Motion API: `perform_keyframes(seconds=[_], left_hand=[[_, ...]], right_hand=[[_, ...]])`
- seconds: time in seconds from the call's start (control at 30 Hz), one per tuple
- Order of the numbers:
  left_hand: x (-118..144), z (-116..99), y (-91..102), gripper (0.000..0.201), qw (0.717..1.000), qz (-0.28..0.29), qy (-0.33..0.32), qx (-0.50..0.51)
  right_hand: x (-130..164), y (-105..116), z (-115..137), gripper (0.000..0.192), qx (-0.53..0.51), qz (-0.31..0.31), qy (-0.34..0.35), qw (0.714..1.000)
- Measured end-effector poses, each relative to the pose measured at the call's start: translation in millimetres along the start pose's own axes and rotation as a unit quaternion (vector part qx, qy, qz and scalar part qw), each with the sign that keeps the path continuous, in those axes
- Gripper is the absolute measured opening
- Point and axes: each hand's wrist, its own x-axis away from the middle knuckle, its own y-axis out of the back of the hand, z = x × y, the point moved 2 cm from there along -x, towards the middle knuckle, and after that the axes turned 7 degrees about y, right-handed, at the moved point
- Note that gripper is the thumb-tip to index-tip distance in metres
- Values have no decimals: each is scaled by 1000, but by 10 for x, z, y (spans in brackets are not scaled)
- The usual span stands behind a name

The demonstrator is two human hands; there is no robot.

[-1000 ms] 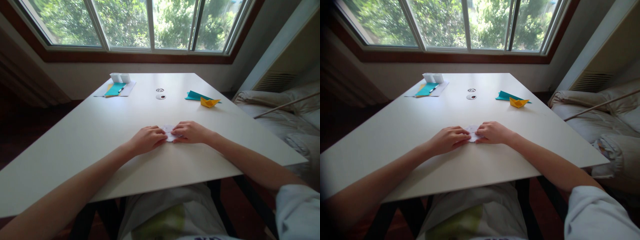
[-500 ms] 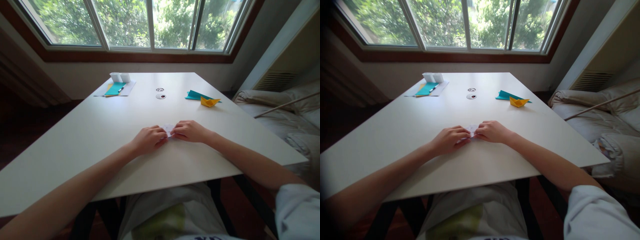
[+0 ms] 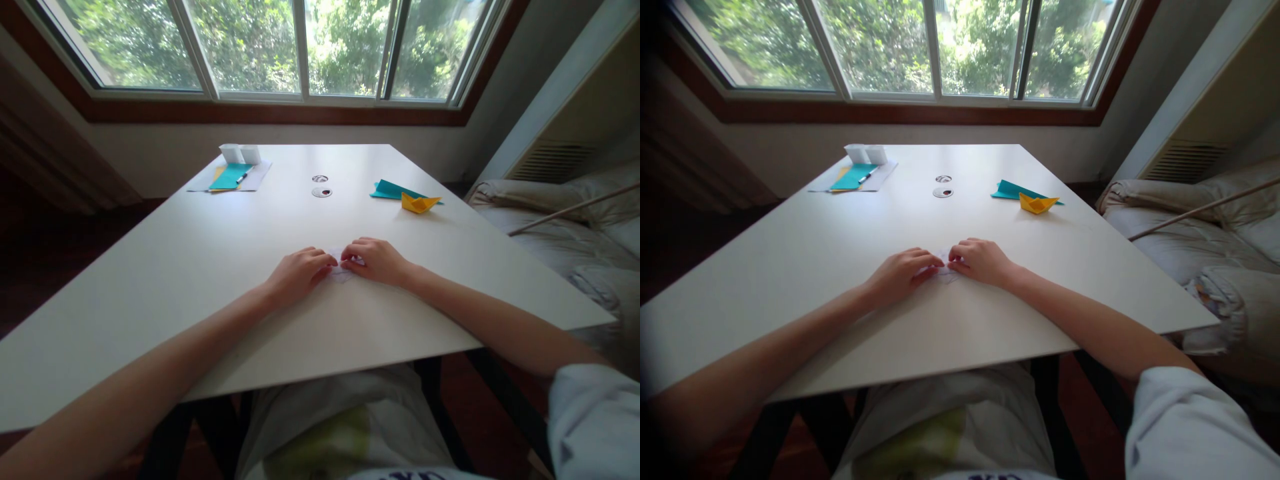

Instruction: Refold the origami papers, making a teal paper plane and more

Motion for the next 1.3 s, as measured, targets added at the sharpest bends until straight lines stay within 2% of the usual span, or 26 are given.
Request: perform_keyframes(seconds=[0.2, 0.5, 0.73, 0.97, 1.3], left_hand=[[13, -27, 39, 27, 999, 23, -30, -23], [28, -104, 90, 26, 984, 49, -80, -151], [35, -112, 109, 28, 971, 49, -112, -208], [18, -51, 115, 30, 973, 55, -126, -184], [8, 36, 158, 31, 987, 87, -93, -98]], right_hand=[[-6, 7, 12, 17, 10, 10, -2, 1000], [2, 28, 7, 26, 27, 21, 6, 999], [-12, 41, 43, 31, 26, 19, -8, 999], [-28, 58, 10, 18, -18, 46, -36, 998], [-45, 119, 5, 12, -58, 75, -48, 994]])
